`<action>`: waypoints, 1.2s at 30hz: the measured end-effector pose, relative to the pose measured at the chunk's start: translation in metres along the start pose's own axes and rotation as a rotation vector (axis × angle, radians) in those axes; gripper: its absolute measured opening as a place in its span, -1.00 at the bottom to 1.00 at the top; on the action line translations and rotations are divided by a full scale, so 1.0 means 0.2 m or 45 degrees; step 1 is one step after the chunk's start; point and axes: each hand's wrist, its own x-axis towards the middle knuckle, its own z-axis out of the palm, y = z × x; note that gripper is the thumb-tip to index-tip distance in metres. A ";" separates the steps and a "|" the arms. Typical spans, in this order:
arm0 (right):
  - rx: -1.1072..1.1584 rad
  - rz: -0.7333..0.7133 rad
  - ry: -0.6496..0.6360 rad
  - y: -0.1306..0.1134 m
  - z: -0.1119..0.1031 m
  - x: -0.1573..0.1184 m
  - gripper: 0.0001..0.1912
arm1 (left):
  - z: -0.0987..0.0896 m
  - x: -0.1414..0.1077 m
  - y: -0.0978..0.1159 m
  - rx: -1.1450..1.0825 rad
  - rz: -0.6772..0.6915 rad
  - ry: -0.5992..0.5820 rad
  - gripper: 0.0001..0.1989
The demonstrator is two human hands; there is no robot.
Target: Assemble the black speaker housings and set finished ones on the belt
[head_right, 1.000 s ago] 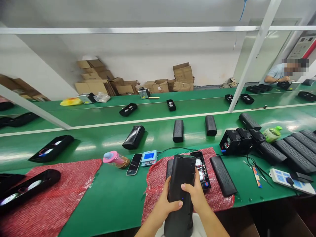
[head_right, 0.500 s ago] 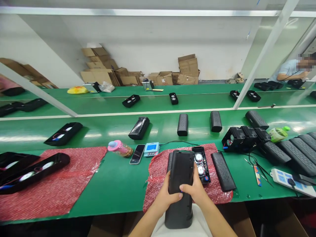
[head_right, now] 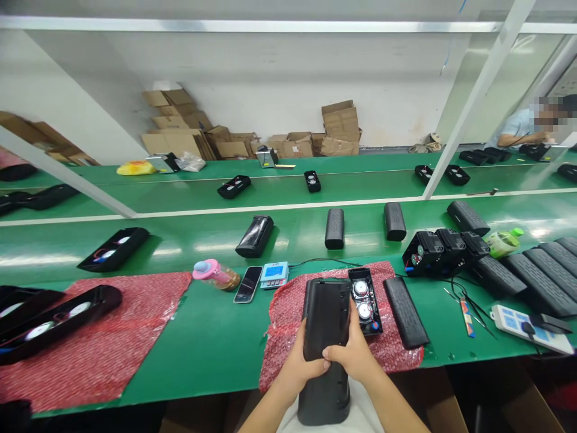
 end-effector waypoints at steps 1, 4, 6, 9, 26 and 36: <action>-0.002 -0.001 0.003 0.01 0.00 0.00 0.18 | 0.01 -0.01 0.01 -0.002 0.007 0.009 0.18; -0.020 -0.031 0.019 0.02 0.00 0.00 0.16 | 0.04 -0.03 0.02 0.011 0.028 0.068 0.15; -0.045 -0.073 0.090 0.02 0.01 0.00 0.09 | 0.05 -0.04 0.02 0.057 0.035 0.106 0.12; -0.073 -0.109 0.190 0.01 0.04 0.00 0.01 | 0.04 -0.05 0.00 0.158 0.063 0.135 0.10; -0.092 -0.105 0.370 -0.04 0.09 -0.01 -0.19 | 0.05 -0.04 0.06 0.183 0.122 0.030 0.03; -0.038 -0.031 0.258 -0.05 0.11 0.01 -0.13 | 0.06 -0.05 0.09 -0.023 0.052 0.052 -0.16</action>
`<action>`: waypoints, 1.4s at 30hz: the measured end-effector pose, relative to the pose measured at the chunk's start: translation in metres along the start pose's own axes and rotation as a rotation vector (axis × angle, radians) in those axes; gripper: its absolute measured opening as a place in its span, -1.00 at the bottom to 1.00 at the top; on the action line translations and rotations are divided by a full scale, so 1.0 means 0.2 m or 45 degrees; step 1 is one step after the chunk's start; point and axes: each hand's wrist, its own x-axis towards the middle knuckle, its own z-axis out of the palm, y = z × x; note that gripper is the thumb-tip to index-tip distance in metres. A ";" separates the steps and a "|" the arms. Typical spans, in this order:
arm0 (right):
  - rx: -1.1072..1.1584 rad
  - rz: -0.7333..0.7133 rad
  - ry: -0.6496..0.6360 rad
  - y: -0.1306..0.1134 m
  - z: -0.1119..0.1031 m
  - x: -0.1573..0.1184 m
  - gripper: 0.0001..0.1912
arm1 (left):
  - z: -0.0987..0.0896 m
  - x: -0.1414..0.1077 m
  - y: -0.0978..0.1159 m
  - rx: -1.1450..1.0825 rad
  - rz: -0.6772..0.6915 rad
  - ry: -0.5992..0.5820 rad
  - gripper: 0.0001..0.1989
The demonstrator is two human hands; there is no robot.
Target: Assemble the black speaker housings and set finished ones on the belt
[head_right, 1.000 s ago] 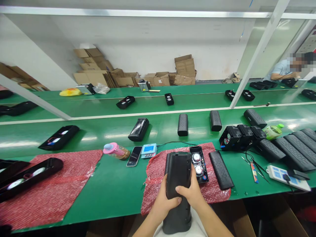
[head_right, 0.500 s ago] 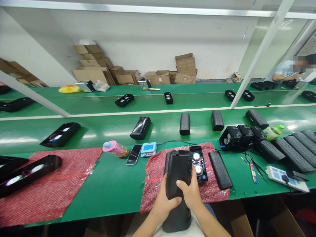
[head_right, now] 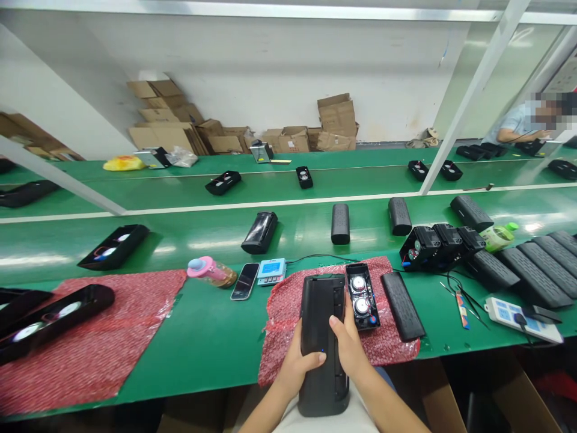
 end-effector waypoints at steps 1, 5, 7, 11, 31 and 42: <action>0.001 0.007 -0.009 0.00 0.00 0.00 -0.12 | 0.00 0.00 -0.01 0.000 0.003 0.004 -0.14; -0.006 -0.006 -0.047 0.00 -0.01 -0.01 -0.13 | -0.02 0.00 -0.02 0.015 0.011 0.006 -0.12; -0.010 -0.007 -0.065 0.00 -0.01 -0.01 -0.13 | -0.02 0.00 -0.02 0.028 0.014 -0.002 -0.12; -0.020 0.001 -0.068 -0.01 -0.01 -0.01 -0.14 | -0.02 -0.01 -0.01 0.021 0.010 -0.020 -0.13; -0.034 -0.016 -0.102 0.03 -0.03 0.00 -0.09 | -0.02 0.00 0.00 0.029 0.002 0.002 -0.10; -0.026 0.066 -0.265 0.01 -0.08 0.00 0.08 | -0.02 0.01 -0.02 0.019 -0.054 -0.019 -0.09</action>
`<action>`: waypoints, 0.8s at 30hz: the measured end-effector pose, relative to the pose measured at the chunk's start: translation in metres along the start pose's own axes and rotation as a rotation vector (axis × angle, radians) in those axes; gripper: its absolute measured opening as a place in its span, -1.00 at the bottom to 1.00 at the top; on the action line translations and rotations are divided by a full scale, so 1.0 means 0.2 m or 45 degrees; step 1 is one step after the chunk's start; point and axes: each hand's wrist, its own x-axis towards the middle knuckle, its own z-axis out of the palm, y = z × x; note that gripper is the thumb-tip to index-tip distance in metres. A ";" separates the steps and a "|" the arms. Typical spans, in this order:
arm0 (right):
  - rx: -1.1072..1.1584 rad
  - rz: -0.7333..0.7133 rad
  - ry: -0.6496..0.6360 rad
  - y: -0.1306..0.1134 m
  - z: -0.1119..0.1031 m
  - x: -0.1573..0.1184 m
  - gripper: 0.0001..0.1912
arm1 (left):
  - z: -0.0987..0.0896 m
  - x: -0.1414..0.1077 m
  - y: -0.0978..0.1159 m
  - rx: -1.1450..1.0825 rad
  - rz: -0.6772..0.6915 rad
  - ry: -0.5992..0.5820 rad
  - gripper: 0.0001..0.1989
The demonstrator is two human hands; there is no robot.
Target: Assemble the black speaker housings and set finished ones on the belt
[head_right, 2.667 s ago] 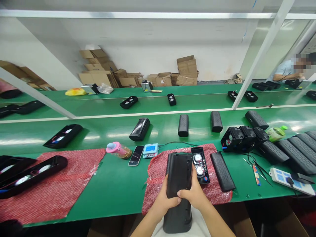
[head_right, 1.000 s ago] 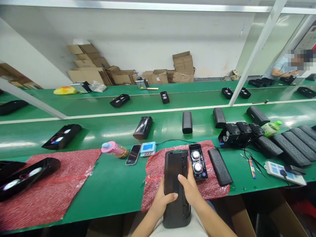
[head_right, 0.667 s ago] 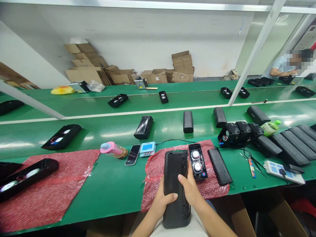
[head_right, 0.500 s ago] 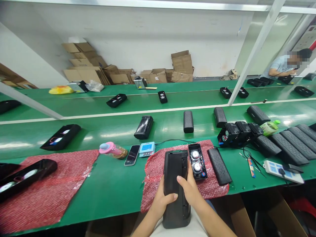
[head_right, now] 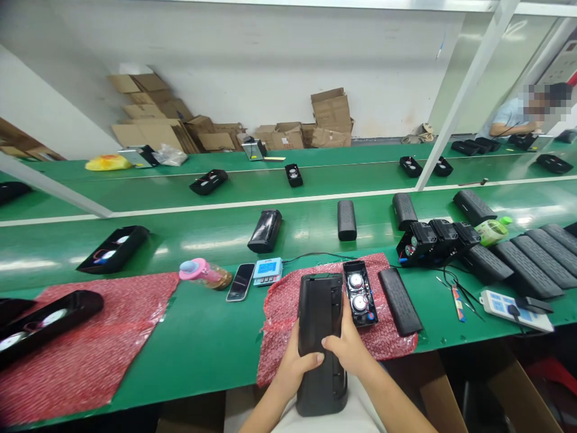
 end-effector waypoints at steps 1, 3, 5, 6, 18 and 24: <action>0.001 -0.002 -0.008 -0.01 0.00 0.00 0.09 | 0.00 0.00 -0.01 0.002 -0.005 0.003 -0.08; 0.000 -0.002 -0.025 -0.02 -0.01 0.00 0.10 | -0.01 0.01 -0.02 0.012 0.010 0.010 -0.08; 0.001 0.002 -0.046 -0.02 -0.01 0.00 0.11 | -0.01 0.01 -0.02 0.031 0.048 0.009 -0.10; 0.004 0.002 -0.053 -0.01 -0.01 0.00 0.12 | 0.00 0.01 -0.01 0.040 0.066 0.006 -0.11; -0.049 -0.037 -0.054 0.01 -0.03 0.00 0.15 | -0.02 0.03 -0.03 0.056 0.072 -0.009 -0.13; -0.104 -0.040 -0.051 0.00 -0.02 0.00 0.19 | -0.03 0.04 -0.06 0.034 0.058 -0.027 -0.11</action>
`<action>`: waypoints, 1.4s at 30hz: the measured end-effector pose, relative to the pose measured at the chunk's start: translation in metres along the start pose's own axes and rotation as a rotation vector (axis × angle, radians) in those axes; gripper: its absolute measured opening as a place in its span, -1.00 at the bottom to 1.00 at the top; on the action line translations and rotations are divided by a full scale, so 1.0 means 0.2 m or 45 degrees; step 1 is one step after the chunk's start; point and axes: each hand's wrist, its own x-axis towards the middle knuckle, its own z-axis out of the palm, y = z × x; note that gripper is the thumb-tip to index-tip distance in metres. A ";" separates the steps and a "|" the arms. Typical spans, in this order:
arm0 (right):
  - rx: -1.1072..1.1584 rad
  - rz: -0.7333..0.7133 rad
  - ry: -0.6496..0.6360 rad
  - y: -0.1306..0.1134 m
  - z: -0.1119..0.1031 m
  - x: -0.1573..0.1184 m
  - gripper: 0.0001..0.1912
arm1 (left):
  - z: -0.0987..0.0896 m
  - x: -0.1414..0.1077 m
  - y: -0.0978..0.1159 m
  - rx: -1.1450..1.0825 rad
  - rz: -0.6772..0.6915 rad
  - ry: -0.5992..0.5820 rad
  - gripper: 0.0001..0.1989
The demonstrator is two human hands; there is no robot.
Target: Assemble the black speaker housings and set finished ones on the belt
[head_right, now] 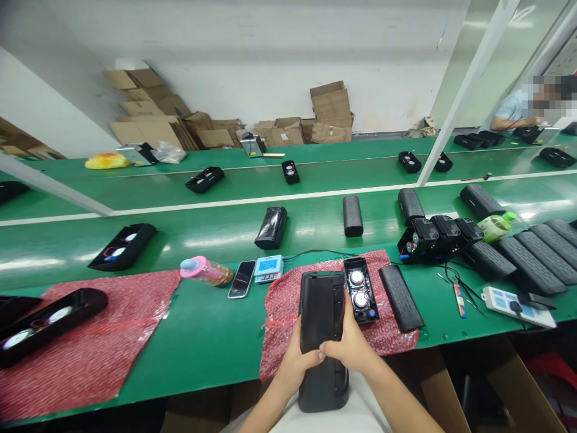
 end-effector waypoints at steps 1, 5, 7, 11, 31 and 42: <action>0.005 0.006 -0.002 0.00 0.00 0.00 0.19 | 0.00 0.00 0.00 0.006 0.003 -0.002 -0.12; -0.010 0.005 0.006 0.00 0.00 0.00 0.20 | 0.00 0.00 0.00 0.052 0.018 0.019 -0.10; -0.029 -0.022 0.010 0.00 0.01 0.01 0.20 | 0.00 0.00 0.02 0.065 0.018 0.012 -0.09; -0.024 0.000 0.039 0.00 0.01 0.01 0.19 | 0.01 -0.01 0.04 0.086 0.006 0.002 -0.08; 0.007 -0.029 0.292 0.04 0.06 0.03 0.00 | -0.06 0.02 -0.06 0.211 0.135 -0.035 0.10; 0.246 -0.034 0.594 -0.08 -0.16 0.34 -0.21 | -0.20 0.46 0.28 1.213 1.048 0.635 -0.27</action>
